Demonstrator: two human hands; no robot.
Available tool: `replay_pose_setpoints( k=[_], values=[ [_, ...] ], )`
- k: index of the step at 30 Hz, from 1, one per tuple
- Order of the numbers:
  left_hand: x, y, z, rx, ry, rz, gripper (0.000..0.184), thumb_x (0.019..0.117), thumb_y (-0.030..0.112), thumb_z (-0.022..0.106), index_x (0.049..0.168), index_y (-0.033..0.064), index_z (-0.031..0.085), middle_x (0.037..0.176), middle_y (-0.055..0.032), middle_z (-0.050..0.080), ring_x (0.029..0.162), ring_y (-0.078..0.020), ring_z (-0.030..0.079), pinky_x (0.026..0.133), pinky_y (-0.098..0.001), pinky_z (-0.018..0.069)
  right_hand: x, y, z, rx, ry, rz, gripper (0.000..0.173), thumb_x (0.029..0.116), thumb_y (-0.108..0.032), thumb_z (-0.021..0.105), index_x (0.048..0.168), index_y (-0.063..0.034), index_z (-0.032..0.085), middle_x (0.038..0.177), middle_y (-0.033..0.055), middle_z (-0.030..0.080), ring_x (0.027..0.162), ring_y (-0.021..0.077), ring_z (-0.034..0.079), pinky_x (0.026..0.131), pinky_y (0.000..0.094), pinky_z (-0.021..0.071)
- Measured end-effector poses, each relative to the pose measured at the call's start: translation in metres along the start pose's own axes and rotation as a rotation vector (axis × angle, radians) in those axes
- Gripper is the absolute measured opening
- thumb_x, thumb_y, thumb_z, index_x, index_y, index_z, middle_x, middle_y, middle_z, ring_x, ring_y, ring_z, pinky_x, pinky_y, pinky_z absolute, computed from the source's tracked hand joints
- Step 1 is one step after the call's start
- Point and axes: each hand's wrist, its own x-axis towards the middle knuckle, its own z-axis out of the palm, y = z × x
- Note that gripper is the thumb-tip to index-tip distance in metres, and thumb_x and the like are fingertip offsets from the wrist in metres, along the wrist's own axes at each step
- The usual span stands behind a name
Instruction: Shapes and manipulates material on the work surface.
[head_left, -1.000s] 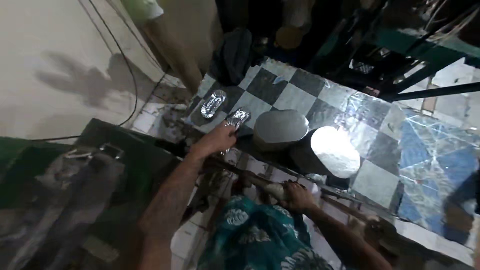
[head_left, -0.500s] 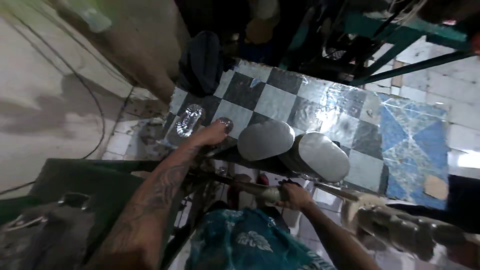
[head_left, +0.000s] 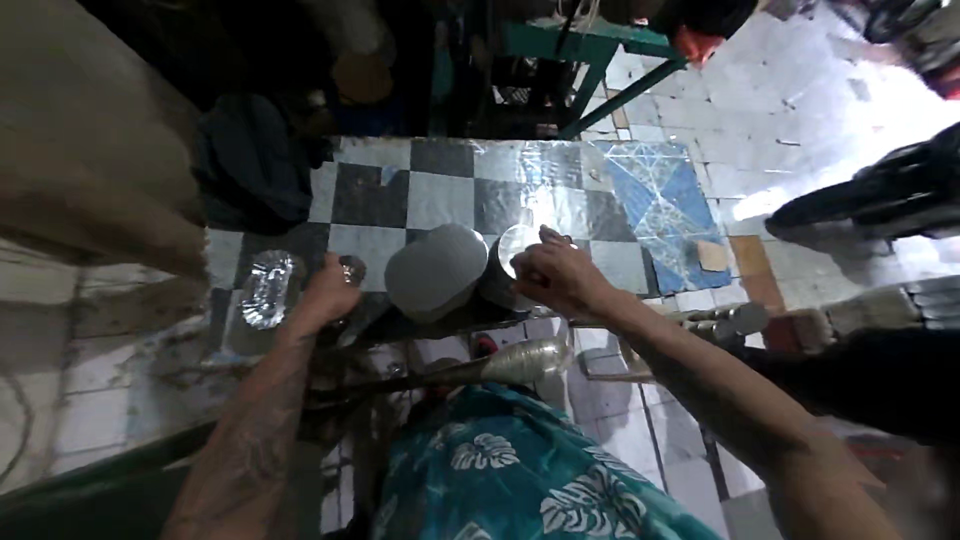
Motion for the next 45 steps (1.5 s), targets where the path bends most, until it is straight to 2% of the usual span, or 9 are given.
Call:
replay_pose_setpoints(
  k=[5, 8, 12, 19, 26, 31, 35, 40, 45],
  values=[
    [-0.034, 0.028, -0.035, -0.167, 0.147, 0.136, 0.065, 0.0987, 0.027, 0.069, 0.149, -0.0047, 0.043, 0.141, -0.0361, 0.050, 0.131, -0.0517, 0.050, 0.107, -0.0701, 0.0384, -0.006, 0.026, -0.012, 0.400, -0.088, -0.010, 0.040, 0.1083, -0.028, 0.046, 0.120, 0.0028, 0.069, 0.121, 0.0136, 0.072, 0.127, 0.0209, 0.062, 0.128, 0.0483, 0.0214],
    [-0.100, 0.114, -0.050, -0.124, 0.236, 0.349, 0.040, 0.1050, 0.026, 0.054, 0.122, -0.0088, 0.065, 0.121, -0.0314, 0.064, 0.114, -0.0430, 0.063, 0.099, -0.0631, 0.0466, -0.005, 0.011, -0.023, 0.493, -0.071, 0.044, 0.035, 0.1068, -0.023, 0.049, 0.115, 0.0039, 0.071, 0.116, 0.0134, 0.072, 0.125, 0.0211, 0.061, 0.127, 0.0471, 0.0231],
    [-0.096, 0.183, -0.017, 0.391, -0.198, 0.418, 0.035, 0.0977, 0.040, 0.066, 0.109, 0.0066, 0.070, 0.094, -0.0151, 0.071, 0.092, -0.0358, 0.069, 0.080, -0.0614, 0.0545, -0.002, 0.022, -0.023, 0.476, -0.111, 0.000, 0.036, 0.1080, -0.024, 0.047, 0.118, 0.0024, 0.070, 0.119, 0.0111, 0.072, 0.129, 0.0177, 0.059, 0.128, 0.0438, 0.0228],
    [-0.051, 0.170, -0.048, 0.041, -0.753, 0.504, 0.023, 0.0979, 0.017, 0.069, 0.119, 0.0081, 0.067, 0.096, -0.0030, 0.072, 0.080, -0.0082, 0.066, 0.072, -0.0260, 0.0555, -0.003, 0.034, -0.023, 0.523, -0.125, 0.025, 0.038, 0.1080, -0.030, 0.049, 0.121, -0.0008, 0.070, 0.119, 0.0082, 0.073, 0.131, 0.0186, 0.058, 0.128, 0.0450, 0.0225],
    [-0.048, 0.164, -0.050, 0.017, -0.748, 0.554, 0.022, 0.0967, 0.012, 0.070, 0.118, 0.0070, 0.066, 0.085, -0.0055, 0.067, 0.070, -0.0120, 0.063, 0.066, -0.0291, 0.0545, -0.008, 0.027, -0.006, 0.397, -0.011, -0.034, 0.029, 0.0947, -0.020, 0.067, 0.114, 0.0018, 0.072, 0.109, 0.0124, 0.074, 0.115, 0.0216, 0.066, 0.125, 0.0485, 0.0270],
    [-0.106, 0.170, -0.038, 0.236, -0.261, 0.592, 0.039, 0.1026, 0.017, 0.056, 0.141, 0.0095, 0.053, 0.107, -0.0196, 0.068, 0.095, -0.0351, 0.068, 0.082, -0.0594, 0.0541, -0.018, -0.018, -0.001, -0.088, 0.111, 0.056, 0.032, 0.0900, -0.011, 0.069, 0.120, -0.0002, 0.070, 0.116, 0.0184, 0.072, 0.116, 0.0400, 0.066, 0.106, 0.0568, 0.0484],
    [-0.177, 0.135, -0.014, -0.614, 0.066, 0.751, 0.038, 0.0906, -0.001, 0.044, 0.122, 0.0042, 0.064, 0.100, 0.0061, 0.072, 0.087, 0.0026, 0.067, 0.079, -0.0174, 0.0579, -0.029, -0.068, -0.006, 0.472, 0.463, 0.186, 0.039, 0.0972, -0.002, 0.044, 0.134, 0.0076, 0.056, 0.126, 0.0128, 0.065, 0.116, 0.0176, 0.062, 0.103, 0.0370, 0.0485],
    [-0.198, 0.104, 0.062, -1.358, -0.095, 0.066, 0.028, 0.0948, 0.006, 0.041, 0.114, 0.0146, 0.060, 0.089, 0.0029, 0.069, 0.078, -0.0074, 0.068, 0.067, -0.0303, 0.0601, -0.035, -0.123, 0.049, 1.490, 0.221, 0.777, 0.033, 0.1044, -0.017, 0.041, 0.133, -0.0123, 0.055, 0.099, 0.0005, 0.069, 0.083, 0.0099, 0.068, 0.072, 0.0327, 0.0599],
    [-0.189, 0.082, 0.133, -1.794, -0.100, 0.160, 0.035, 0.0916, 0.011, 0.041, 0.070, 0.0271, 0.064, 0.071, 0.0094, 0.069, 0.065, 0.0011, 0.066, 0.059, -0.0189, 0.0567, -0.057, -0.097, 0.074, 1.794, -0.048, 0.545, 0.021, 0.0915, -0.004, 0.065, 0.109, -0.0129, 0.071, 0.091, 0.0017, 0.076, 0.080, 0.0089, 0.071, 0.077, 0.0304, 0.0610]
  ],
)
